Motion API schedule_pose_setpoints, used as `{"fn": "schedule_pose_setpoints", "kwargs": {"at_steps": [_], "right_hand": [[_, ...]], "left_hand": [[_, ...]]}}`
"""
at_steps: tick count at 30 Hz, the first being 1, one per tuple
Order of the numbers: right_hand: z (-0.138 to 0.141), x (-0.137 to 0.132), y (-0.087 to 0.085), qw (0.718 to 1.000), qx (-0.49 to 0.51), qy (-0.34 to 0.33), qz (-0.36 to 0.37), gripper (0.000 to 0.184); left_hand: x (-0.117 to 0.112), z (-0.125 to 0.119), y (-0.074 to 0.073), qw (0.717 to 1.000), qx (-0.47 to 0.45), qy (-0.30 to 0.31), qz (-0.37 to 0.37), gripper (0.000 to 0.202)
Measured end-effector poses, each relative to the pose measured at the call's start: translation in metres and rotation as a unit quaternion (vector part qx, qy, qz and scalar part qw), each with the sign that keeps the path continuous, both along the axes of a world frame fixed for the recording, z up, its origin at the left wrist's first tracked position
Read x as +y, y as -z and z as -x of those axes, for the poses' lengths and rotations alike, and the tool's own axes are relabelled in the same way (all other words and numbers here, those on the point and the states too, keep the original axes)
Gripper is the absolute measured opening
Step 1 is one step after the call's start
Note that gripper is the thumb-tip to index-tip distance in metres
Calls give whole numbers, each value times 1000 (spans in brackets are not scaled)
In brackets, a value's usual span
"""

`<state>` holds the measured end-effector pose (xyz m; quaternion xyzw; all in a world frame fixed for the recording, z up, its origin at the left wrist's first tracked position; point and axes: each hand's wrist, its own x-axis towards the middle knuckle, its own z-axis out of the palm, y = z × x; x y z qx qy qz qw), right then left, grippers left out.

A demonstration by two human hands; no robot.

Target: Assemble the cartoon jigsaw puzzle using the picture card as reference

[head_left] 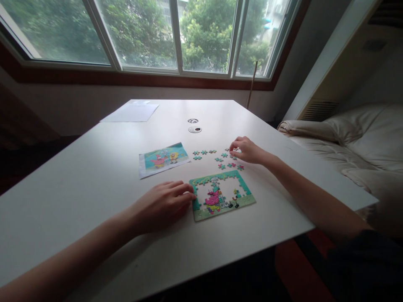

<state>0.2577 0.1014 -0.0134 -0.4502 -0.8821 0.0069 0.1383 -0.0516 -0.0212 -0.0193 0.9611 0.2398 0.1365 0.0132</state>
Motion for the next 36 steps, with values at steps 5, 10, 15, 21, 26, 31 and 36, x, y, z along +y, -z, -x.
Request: {"fn": "schedule_pose_setpoints", "kwargs": {"at_steps": [5,10,15,21,26,31,36], "right_hand": [[-16,6,1,1000,-8,1,11,17],[-15,1,0,999,-19,-12,43,14],[2,-11,-1,998,-7,-30,58,15],[25,-22,0,995,1,-63,77,23],[14,-17,-4,996,-13,-55,66,20],[-6,-9,-9,998,-4,-11,69,19],[-21,-3,-11,995,-16,57,77,20]], "left_hand": [[-1,1,-1,999,-18,18,-26,20],[-2,-1,-2,1000,-9,21,-14,21],[-2,-1,-2,1000,-8,18,-9,20],[-1,-1,-2,1000,-12,17,-14,21],[-2,-1,-2,1000,-3,17,-15,22],[-2,-1,-3,1000,-5,18,-17,22],[-2,-1,-2,1000,-9,19,-19,21]]}}
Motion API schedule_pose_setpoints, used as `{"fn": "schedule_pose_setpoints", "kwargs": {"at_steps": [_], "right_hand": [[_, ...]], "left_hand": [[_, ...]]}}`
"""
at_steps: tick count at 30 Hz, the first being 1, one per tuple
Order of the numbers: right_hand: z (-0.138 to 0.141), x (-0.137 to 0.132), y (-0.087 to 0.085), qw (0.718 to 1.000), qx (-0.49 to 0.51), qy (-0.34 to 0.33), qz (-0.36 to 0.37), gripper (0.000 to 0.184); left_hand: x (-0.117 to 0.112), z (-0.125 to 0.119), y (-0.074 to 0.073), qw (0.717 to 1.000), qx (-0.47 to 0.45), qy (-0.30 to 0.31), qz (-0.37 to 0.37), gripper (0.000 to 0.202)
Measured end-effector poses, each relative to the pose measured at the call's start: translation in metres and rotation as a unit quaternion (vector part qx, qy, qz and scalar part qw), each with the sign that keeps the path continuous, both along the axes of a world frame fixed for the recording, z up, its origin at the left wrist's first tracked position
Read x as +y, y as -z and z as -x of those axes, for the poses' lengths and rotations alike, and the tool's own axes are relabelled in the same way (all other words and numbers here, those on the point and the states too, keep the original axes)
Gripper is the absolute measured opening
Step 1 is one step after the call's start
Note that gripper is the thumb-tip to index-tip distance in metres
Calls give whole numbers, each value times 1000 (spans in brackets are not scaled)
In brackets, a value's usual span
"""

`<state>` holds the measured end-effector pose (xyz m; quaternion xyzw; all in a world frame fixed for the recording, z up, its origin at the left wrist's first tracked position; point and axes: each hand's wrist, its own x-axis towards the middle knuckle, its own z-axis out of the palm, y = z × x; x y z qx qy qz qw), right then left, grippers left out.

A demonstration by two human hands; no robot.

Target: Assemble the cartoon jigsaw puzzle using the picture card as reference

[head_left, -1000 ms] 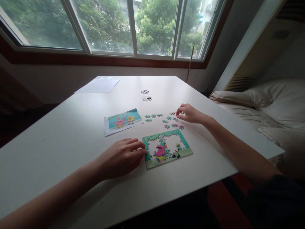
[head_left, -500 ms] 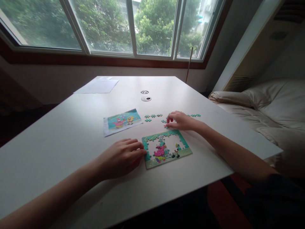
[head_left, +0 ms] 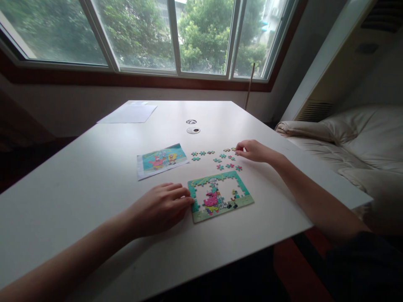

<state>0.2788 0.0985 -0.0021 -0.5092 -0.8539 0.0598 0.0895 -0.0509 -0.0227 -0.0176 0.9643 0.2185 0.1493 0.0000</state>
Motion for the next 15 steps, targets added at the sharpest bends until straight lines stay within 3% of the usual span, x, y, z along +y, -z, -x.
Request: {"fn": "schedule_pose_setpoints", "kwargs": {"at_steps": [6,15], "right_hand": [[-15,6,1,998,-15,53,2,22],[7,-2,6,999,-2,10,44,29]], "left_hand": [[0,1,1,1000,10,-2,6,22],[0,1,-1,1000,6,1,7,22]]}}
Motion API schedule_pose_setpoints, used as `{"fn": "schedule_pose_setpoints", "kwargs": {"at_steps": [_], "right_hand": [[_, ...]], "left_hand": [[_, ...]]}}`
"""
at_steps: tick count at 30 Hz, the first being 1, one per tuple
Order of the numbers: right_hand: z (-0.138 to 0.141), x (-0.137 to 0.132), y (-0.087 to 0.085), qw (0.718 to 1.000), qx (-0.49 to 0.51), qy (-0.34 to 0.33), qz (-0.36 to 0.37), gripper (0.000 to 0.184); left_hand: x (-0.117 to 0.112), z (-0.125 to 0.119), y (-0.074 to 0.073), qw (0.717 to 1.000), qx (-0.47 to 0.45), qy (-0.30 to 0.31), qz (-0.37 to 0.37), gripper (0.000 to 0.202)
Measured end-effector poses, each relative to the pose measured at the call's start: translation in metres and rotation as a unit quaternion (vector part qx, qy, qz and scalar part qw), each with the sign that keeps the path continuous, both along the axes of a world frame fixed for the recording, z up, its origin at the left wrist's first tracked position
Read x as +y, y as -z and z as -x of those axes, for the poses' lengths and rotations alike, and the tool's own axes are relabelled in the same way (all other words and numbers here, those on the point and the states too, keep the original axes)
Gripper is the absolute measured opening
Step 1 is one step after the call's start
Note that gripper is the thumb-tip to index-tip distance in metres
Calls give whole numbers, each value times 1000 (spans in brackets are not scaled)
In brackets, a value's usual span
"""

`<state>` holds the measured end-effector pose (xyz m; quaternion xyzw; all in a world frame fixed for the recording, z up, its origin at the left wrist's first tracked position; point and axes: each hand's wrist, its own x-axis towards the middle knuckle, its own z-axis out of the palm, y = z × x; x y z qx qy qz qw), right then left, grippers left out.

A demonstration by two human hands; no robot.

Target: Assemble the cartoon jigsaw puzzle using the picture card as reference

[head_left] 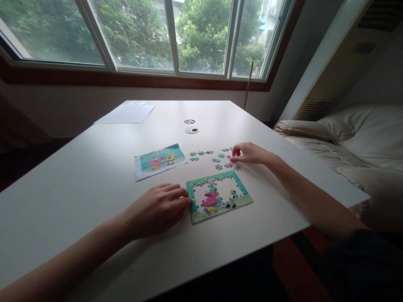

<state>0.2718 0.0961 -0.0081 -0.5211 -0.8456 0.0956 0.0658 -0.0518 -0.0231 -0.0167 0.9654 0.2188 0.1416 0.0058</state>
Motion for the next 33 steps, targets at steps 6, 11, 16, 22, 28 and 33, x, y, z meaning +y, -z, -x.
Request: {"fn": "schedule_pose_setpoints", "kwargs": {"at_steps": [6,11,16,22,28,33], "right_hand": [[3,1,-1,998,18,1,67,16],[3,1,-2,996,30,16,83,16],[4,-1,-2,995,63,11,82,12],[12,-3,0,973,183,-61,128,17],[40,-21,0,936,276,-121,185,21],[57,-35,-2,926,299,-143,179,18]], "left_hand": [[1,0,0,1000,-4,0,-3,22],[0,0,0,1000,-4,-1,-3,22],[0,0,1,1000,-4,-5,-1,22],[0,-1,1,1000,2,-8,-3,21],[1,-3,1,1000,-13,-9,0,20],[-1,-4,1,1000,-23,-13,7,21]]}}
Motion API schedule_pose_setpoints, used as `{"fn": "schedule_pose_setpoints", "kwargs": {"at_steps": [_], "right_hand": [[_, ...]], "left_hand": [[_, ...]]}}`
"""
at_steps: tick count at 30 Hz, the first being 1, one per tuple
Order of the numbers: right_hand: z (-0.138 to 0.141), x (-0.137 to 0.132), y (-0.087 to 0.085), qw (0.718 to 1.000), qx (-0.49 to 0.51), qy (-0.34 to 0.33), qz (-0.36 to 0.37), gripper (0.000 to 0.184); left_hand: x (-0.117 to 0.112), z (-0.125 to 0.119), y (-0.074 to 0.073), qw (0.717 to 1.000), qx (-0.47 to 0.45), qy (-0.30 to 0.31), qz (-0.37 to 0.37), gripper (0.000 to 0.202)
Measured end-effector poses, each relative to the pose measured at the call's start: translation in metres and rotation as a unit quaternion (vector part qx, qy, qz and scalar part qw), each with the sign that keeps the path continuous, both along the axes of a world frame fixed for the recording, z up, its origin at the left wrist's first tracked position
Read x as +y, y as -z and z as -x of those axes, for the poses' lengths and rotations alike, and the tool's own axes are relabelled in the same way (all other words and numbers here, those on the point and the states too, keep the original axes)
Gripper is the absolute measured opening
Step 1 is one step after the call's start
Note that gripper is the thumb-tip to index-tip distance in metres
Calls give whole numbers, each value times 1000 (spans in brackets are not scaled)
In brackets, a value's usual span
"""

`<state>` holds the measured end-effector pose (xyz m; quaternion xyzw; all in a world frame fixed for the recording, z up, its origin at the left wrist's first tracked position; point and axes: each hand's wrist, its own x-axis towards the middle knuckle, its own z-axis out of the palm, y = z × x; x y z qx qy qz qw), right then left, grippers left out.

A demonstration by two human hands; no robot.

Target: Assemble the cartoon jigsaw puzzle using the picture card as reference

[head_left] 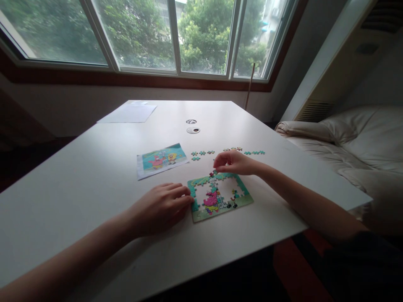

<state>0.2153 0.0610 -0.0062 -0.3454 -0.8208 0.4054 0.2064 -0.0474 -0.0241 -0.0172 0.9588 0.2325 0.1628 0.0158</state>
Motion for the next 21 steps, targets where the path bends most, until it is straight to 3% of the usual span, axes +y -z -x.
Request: {"fn": "schedule_pose_setpoints", "kwargs": {"at_steps": [4,10,21], "right_hand": [[11,-12,0,999,15,-9,-32,15],[30,-34,0,996,43,-39,-66,11],[43,-48,-1,988,107,0,-111,10]], "left_hand": [[-3,-5,0,996,-66,-42,41,18],[-8,-13,-4,961,-194,-150,128,17],[-9,-19,-1,938,-221,-154,218,17]]}}
